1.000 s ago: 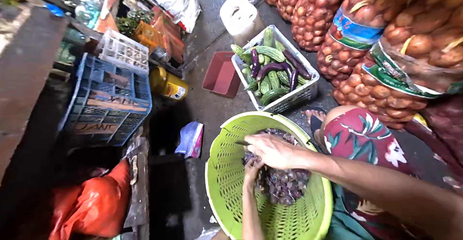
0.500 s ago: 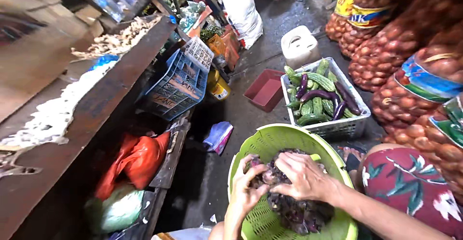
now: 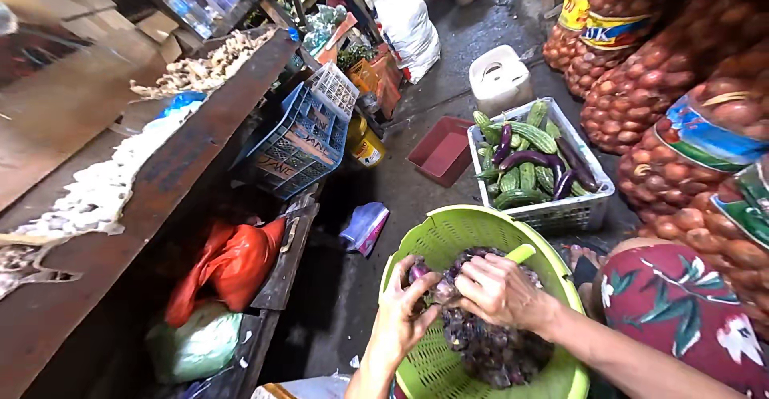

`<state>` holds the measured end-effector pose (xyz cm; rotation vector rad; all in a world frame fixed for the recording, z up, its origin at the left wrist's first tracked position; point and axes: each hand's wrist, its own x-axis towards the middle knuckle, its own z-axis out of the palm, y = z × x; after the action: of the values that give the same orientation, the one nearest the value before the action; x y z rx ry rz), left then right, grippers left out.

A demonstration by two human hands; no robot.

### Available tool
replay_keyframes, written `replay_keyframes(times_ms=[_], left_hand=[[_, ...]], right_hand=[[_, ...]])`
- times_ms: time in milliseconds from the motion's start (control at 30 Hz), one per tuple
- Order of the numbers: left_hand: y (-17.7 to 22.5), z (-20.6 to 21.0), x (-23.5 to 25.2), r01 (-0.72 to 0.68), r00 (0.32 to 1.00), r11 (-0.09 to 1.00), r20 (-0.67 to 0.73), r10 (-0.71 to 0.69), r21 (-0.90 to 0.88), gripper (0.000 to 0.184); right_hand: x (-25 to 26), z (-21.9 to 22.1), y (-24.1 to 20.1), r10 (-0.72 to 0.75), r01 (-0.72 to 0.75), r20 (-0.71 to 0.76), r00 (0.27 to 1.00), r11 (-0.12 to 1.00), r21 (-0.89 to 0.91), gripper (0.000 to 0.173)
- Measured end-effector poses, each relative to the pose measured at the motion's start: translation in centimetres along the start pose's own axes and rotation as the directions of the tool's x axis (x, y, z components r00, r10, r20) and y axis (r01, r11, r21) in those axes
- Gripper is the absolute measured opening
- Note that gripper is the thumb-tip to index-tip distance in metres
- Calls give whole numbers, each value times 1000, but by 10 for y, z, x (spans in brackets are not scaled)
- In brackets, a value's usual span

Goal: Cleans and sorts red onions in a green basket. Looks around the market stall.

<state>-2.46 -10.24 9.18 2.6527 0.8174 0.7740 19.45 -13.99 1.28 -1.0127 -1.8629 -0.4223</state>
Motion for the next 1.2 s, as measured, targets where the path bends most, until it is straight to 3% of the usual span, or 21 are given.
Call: replay_keyframes(times_ms=[167,433,900,1033,1100,1133,1167,1200], left_hand=[[2,15,-5,-14,992,1000,-125,13,-12,33],[4,42,-6,-48,932,999,-362,36,-23,33],[6,56,-7,-7,884,999,-466,29,50,36],[5,65,-11,68,868,996,-495,-29,59,35],[2,71,-16,123,852,992,-509,-124,-36,36],[0,73,-18,156,831,972,-509,-226,-177,38],[-1,75,-19,189,794,899,-477,-376,-395,39],[0,75,-19,201,735,731,-394,-553,-652,37]], right_hand=[[3,0,-3,167,-164,3,986,965,204,59],[2,1,-4,200,-202,37,979,937,285,51],[-1,6,-8,252,-251,12,968,952,178,56],[-3,4,-17,353,-372,131,926,913,169,60],[-3,-3,-16,321,-399,295,900,880,259,61],[-1,-8,-14,252,-387,381,889,860,332,61],[0,-12,-12,172,-373,446,878,831,414,59],[1,-15,-12,104,-367,483,869,791,489,58]])
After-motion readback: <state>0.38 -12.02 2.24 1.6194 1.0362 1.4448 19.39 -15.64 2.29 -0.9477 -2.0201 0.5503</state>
